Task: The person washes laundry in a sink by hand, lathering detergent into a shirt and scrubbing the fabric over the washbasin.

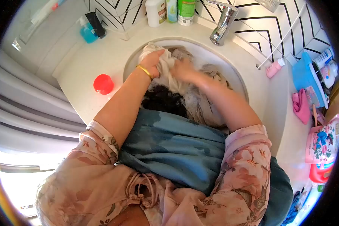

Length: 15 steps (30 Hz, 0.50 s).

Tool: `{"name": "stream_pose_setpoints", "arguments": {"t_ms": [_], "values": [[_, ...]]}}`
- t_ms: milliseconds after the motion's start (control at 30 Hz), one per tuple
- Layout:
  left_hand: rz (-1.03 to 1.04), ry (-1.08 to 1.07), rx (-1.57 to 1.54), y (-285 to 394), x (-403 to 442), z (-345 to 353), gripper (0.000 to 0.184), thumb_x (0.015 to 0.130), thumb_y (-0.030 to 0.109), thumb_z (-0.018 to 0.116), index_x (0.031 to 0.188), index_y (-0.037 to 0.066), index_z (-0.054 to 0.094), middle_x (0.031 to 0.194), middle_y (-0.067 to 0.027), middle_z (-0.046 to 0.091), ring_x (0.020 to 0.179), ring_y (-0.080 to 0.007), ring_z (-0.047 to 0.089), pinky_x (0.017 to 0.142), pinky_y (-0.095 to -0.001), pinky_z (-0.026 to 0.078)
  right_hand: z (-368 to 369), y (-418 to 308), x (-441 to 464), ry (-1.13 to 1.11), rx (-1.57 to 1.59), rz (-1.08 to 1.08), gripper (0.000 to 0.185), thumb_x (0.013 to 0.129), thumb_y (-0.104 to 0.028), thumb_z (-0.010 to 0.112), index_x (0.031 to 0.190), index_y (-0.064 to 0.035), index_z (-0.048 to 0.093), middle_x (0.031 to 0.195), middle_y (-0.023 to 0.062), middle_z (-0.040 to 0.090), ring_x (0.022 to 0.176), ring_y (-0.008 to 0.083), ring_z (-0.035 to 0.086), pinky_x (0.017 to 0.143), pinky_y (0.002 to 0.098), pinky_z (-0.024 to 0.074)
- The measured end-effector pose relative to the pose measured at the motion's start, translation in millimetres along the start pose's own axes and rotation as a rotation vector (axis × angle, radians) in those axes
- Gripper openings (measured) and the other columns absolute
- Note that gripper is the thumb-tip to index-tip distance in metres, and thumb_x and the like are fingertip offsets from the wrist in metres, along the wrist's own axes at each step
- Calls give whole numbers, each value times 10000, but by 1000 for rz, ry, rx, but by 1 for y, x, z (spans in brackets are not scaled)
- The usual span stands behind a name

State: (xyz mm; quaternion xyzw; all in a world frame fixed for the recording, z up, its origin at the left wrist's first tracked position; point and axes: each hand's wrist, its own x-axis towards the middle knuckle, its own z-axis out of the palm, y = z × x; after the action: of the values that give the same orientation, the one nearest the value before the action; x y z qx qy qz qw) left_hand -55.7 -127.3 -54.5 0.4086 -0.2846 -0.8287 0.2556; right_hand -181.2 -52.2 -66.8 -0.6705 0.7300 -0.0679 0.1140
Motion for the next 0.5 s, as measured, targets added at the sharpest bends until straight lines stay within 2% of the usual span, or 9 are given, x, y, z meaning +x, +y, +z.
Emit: {"name": "stream_pose_setpoints", "arguments": {"t_ms": [100,200,300,333,400,433,500], "values": [[-51,135,194,-4,1,1,457,877,305,420,1225,12,377,1266,-173,404,1126,-315,426,948,-464,319,29,-8,-27,41,-204,-115,490,820,-368,466,1133,10,473,976,271,545,962,340,530,920,438,333],[-125,200,128,4,-37,20,534,862,369,435,1283,61,319,1328,-183,313,1194,-367,315,963,-559,196,29,7,17,-389,-276,-235,445,809,-346,496,1081,5,520,969,250,556,955,304,543,864,429,391],[-132,140,-5,17,-58,24,596,844,435,447,1314,107,283,1363,-187,250,1222,-414,241,945,-638,98,5,-3,36,-170,587,423,425,779,-341,543,1014,14,554,964,176,583,897,256,568,755,413,453],[-120,118,-13,20,-62,25,606,841,445,445,1314,102,284,1354,-183,267,1218,-404,257,949,-615,135,5,-3,37,-24,1184,247,458,736,-374,587,950,31,574,946,120,596,830,226,581,666,397,478],[-112,77,-40,25,-81,32,626,836,467,443,1313,93,287,1336,-174,301,1208,-383,289,956,-570,208,-33,-25,18,-12,1217,176,442,724,-380,591,924,14,591,920,123,600,784,245,586,674,393,475],[-78,-51,-176,21,-74,29,577,835,472,438,1263,96,342,1258,-167,376,1138,-359,363,928,-536,268,-56,-39,1,-7,1236,148,434,718,-383,593,910,6,600,907,125,602,761,254,588,679,390,473],[-3,-309,-445,9,-38,12,503,835,482,429,1164,102,454,1101,-155,525,996,-312,512,871,-470,387,-85,-71,-37,141,757,-100,345,717,-362,592,842,-40,611,924,164,575,794,277,577,700,387,459]]}}
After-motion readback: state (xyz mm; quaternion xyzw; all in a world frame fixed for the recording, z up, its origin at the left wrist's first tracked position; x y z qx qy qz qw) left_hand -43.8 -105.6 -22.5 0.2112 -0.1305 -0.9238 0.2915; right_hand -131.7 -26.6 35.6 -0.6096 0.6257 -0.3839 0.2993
